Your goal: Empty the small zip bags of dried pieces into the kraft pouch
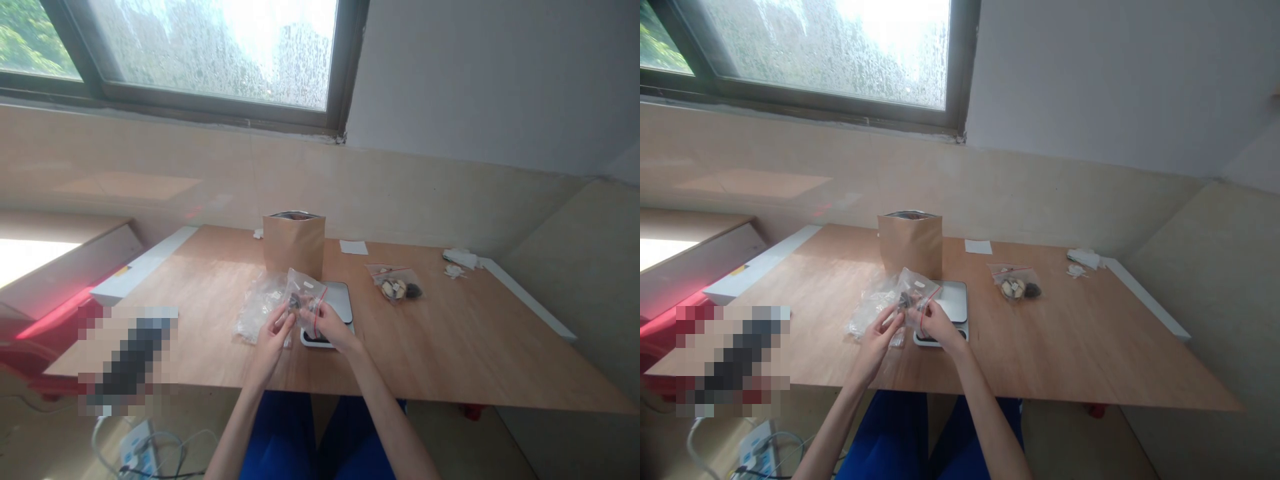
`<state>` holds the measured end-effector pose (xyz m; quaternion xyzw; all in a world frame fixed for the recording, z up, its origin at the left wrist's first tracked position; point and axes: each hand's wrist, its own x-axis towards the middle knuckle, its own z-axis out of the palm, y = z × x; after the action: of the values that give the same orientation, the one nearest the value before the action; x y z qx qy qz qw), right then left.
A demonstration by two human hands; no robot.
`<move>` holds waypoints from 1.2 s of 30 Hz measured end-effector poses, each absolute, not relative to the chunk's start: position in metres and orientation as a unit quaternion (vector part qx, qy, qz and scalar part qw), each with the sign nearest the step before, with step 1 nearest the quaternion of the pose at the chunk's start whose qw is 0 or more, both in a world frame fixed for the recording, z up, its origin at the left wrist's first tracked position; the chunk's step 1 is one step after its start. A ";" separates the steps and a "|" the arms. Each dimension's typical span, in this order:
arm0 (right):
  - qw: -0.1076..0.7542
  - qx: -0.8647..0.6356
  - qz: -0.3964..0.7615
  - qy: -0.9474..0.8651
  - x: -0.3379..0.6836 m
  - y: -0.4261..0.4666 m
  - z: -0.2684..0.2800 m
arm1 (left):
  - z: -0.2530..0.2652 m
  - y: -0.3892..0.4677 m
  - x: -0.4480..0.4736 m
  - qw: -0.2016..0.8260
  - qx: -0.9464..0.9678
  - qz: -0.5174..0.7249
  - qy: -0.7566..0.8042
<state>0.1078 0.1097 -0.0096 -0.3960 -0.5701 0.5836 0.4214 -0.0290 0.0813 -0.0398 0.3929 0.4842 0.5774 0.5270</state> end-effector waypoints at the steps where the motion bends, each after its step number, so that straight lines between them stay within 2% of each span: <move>1: 0.423 -0.389 0.592 -0.565 0.107 0.110 -0.011 | -0.038 0.081 -0.029 0.524 0.394 0.578 0.486; 6: 0.421 -0.321 0.650 -0.545 0.103 0.113 -0.016 | -0.034 0.081 -0.032 0.494 0.403 0.567 0.521; 12: 0.434 -0.352 0.648 -0.518 0.095 0.113 -0.021 | -0.029 0.077 -0.032 0.401 0.487 0.546 0.551; 20: 0.572 -0.385 0.599 -0.407 0.091 0.121 -0.040 | -0.022 0.077 -0.030 0.389 0.381 0.621 0.563; 24: 0.617 -0.368 0.572 -0.395 0.101 0.134 -0.027 | -0.033 0.086 -0.046 0.371 0.354 0.636 0.577; 31: 0.659 -0.326 0.413 -0.537 0.103 0.192 0.058 | -0.070 0.103 -0.068 0.271 0.390 0.572 0.669; 36: 0.614 -0.345 0.191 -0.684 0.092 0.251 0.098 | -0.081 0.100 -0.069 0.243 0.422 0.535 0.691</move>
<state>0.0921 0.2510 0.0975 -0.3445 -0.6837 0.1915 0.6142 -0.0687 0.1001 -0.0811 0.4219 0.6906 0.5346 0.2435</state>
